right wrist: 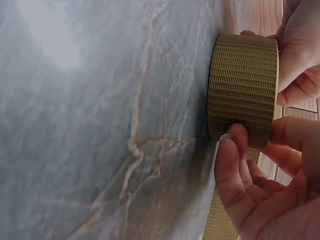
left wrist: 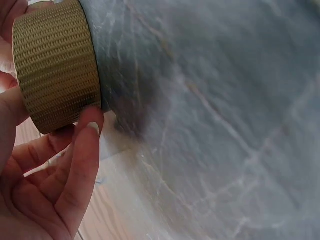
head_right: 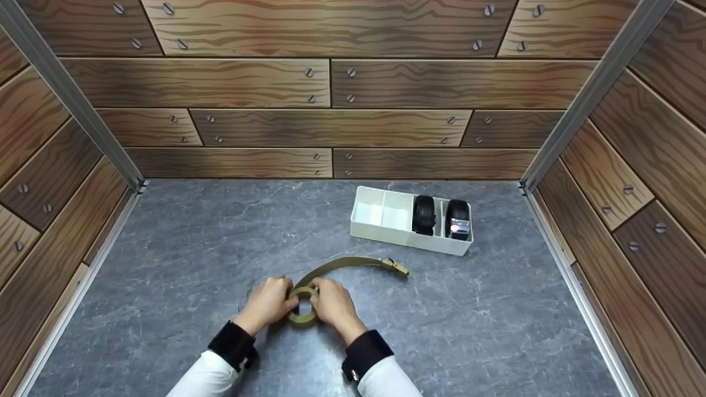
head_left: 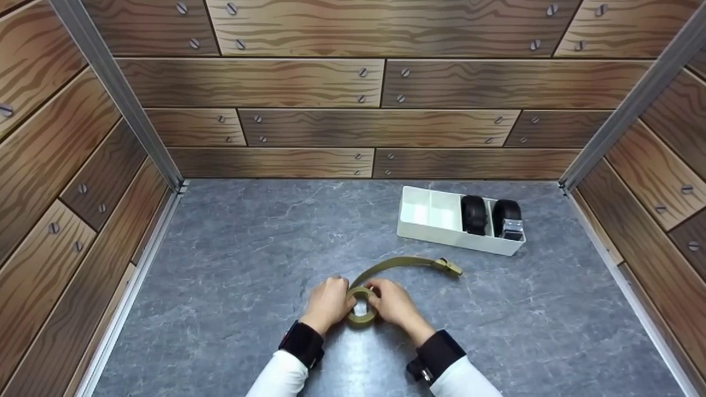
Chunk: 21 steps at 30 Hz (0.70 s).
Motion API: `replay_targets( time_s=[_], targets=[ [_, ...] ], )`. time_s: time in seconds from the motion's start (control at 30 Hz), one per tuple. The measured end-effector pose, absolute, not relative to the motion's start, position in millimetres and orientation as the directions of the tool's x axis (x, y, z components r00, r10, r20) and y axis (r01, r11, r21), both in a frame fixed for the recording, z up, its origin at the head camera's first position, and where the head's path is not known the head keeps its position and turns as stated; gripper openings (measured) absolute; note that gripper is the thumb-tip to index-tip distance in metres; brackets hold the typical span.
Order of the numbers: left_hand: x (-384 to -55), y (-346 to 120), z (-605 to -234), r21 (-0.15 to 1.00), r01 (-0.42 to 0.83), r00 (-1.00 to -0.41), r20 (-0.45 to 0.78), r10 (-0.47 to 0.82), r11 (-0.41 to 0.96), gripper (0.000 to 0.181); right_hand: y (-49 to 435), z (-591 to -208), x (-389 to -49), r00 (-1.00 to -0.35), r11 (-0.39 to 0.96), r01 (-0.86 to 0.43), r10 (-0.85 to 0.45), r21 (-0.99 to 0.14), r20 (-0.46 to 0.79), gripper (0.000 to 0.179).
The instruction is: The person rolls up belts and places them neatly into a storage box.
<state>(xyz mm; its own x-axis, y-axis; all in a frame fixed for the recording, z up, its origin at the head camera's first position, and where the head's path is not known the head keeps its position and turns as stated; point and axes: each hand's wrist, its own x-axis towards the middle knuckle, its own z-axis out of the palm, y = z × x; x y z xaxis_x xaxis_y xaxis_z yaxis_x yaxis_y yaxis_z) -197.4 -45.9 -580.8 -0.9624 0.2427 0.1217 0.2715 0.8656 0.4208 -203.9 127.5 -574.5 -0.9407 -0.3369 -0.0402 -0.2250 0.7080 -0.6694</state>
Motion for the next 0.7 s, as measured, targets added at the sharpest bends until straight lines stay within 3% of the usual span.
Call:
replay_targets(
  time_s=[0.13,0.3,0.4,0.53,0.7],
  targets=[
    [-198,-47,-581,0.465,0.283,-0.959,0.124,0.255,0.839,0.016,129,-574,-203,-0.939,0.693,-0.229,-0.343,-0.683,-0.033,0.017],
    [-199,-47,-583,0.503,0.296,-0.955,0.144,0.258,0.812,0.015,130,-571,-195,-0.952,0.687,-0.111,-0.281,-0.718,-0.122,0.025],
    [-199,-47,-583,0.495,0.314,-0.949,0.152,0.275,0.810,0.015,129,-569,-191,-0.953,0.688,-0.072,-0.262,-0.722,-0.155,0.021],
    [-199,-47,-582,0.479,0.331,-0.943,0.143,0.300,0.813,0.016,126,-569,-193,-0.955,0.697,-0.083,-0.261,-0.712,-0.144,0.013],
    [-200,-48,-582,0.458,0.328,-0.944,0.135,0.300,0.826,0.017,124,-569,-197,-0.953,0.720,-0.106,-0.271,-0.685,-0.138,0.020]
  ],
)
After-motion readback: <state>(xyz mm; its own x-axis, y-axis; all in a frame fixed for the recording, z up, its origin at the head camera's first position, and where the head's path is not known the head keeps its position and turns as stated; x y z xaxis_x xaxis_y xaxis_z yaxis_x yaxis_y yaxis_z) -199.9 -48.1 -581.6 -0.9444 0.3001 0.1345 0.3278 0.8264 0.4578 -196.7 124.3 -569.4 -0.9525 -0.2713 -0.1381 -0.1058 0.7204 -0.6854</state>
